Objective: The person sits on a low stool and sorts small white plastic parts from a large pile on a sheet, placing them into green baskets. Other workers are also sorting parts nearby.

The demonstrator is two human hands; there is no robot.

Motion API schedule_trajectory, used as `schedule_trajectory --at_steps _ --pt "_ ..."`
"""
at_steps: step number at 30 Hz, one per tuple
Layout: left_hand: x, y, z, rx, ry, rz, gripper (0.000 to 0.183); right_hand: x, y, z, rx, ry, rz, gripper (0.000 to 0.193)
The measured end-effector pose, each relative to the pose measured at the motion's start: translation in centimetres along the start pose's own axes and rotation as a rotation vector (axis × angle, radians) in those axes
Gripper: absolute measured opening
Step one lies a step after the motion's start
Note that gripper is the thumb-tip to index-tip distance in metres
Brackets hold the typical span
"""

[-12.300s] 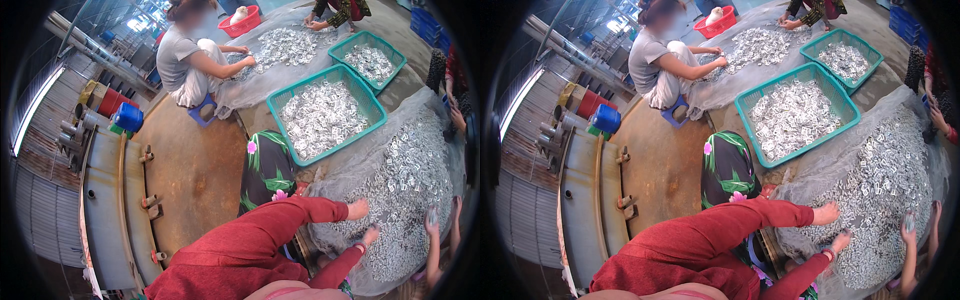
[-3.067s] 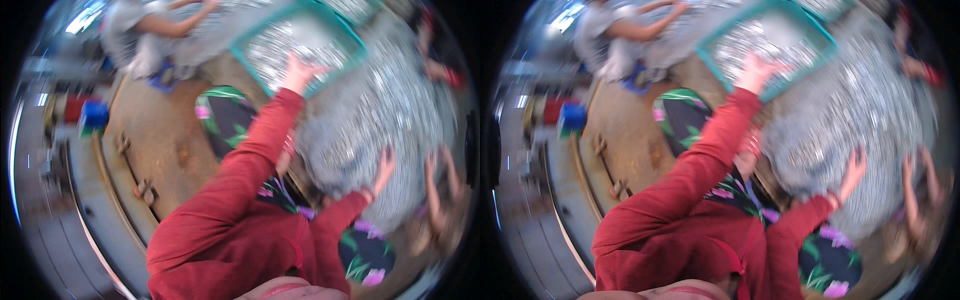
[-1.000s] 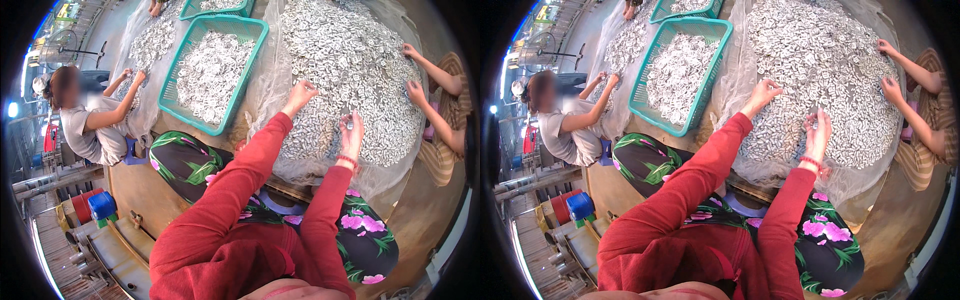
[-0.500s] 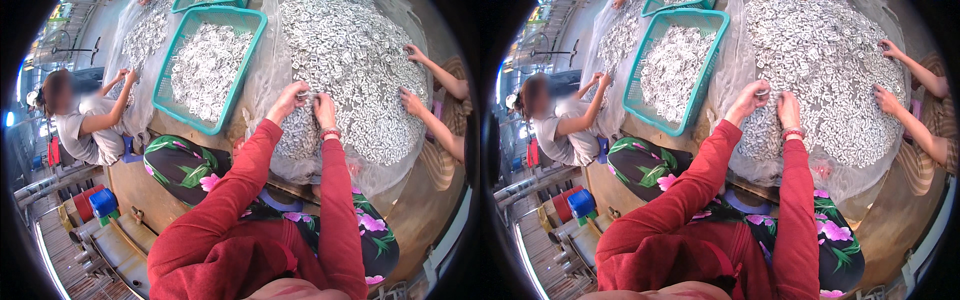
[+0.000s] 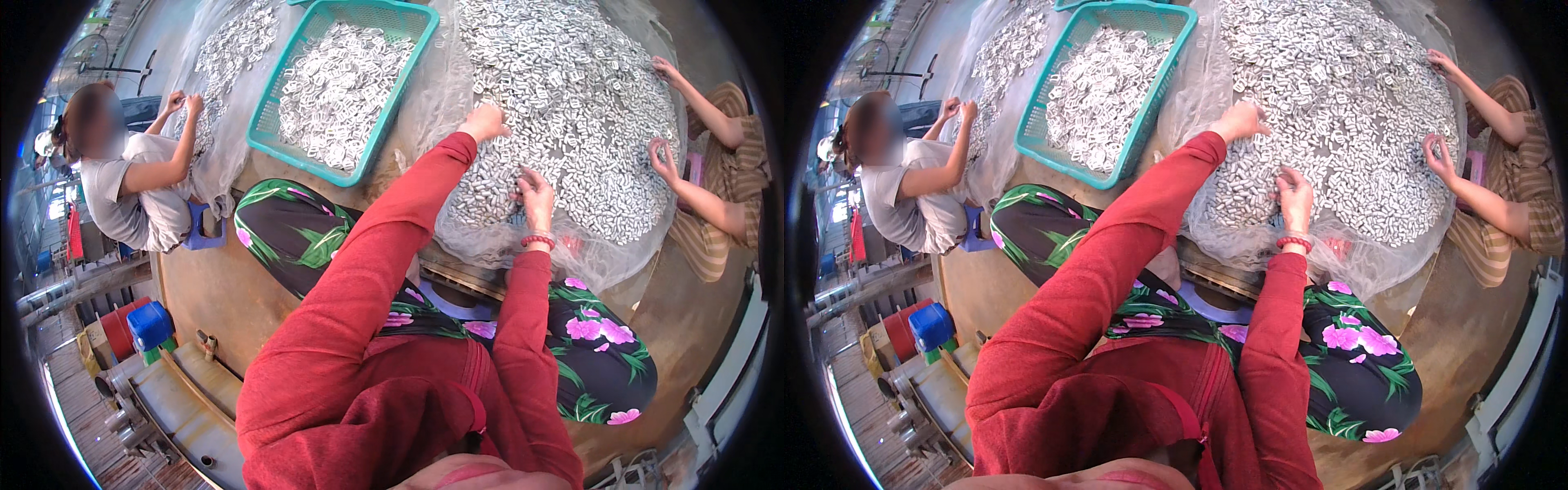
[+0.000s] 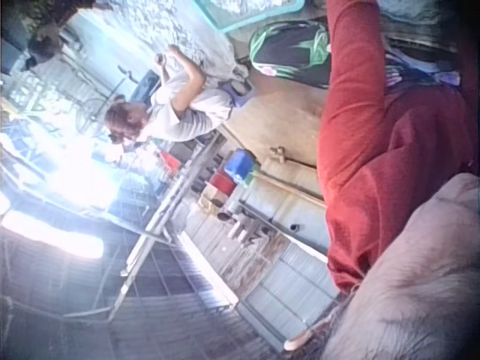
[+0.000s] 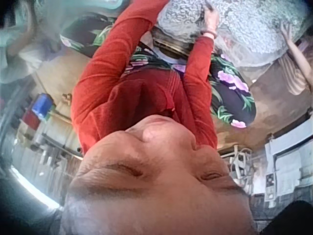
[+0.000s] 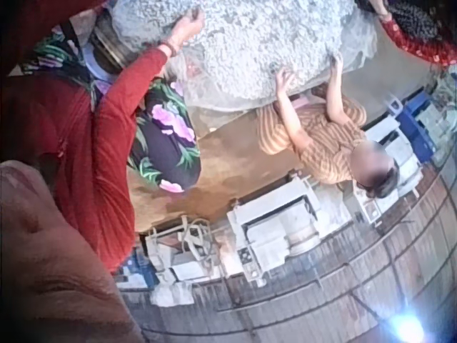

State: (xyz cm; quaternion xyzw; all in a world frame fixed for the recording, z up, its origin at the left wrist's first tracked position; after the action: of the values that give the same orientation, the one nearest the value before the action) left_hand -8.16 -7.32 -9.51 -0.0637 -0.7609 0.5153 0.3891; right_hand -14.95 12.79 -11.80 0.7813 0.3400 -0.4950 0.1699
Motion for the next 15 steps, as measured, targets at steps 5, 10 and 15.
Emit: schedule_trajectory --at_steps 5,10,15 --pt "-1.1 4.3 -1.4 0.071 0.096 0.288 0.039 -3.5 -1.1 -1.1 0.032 0.154 0.439 0.041" --pt "-0.4 0.6 -2.6 -0.054 0.002 -0.632 0.030 -4.7 -1.3 -0.9 -0.038 0.111 0.409 0.041" --pt "1.8 -3.4 -6.5 -0.262 -0.187 -1.921 0.012 -4.2 -1.7 -0.7 -0.020 0.158 0.121 0.038"
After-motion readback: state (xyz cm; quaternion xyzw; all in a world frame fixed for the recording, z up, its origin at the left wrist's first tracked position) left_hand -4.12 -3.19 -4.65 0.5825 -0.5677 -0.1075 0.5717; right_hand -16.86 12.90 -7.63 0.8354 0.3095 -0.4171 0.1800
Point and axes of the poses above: each hand's wrist, its own z-axis towards the middle knuckle, its own y-axis out of the palm, x = y × z, the point moved 3 cm from there along z, towards the middle knuckle, and after that the axes turned 12 degrees about x, right-handed, at the moved point
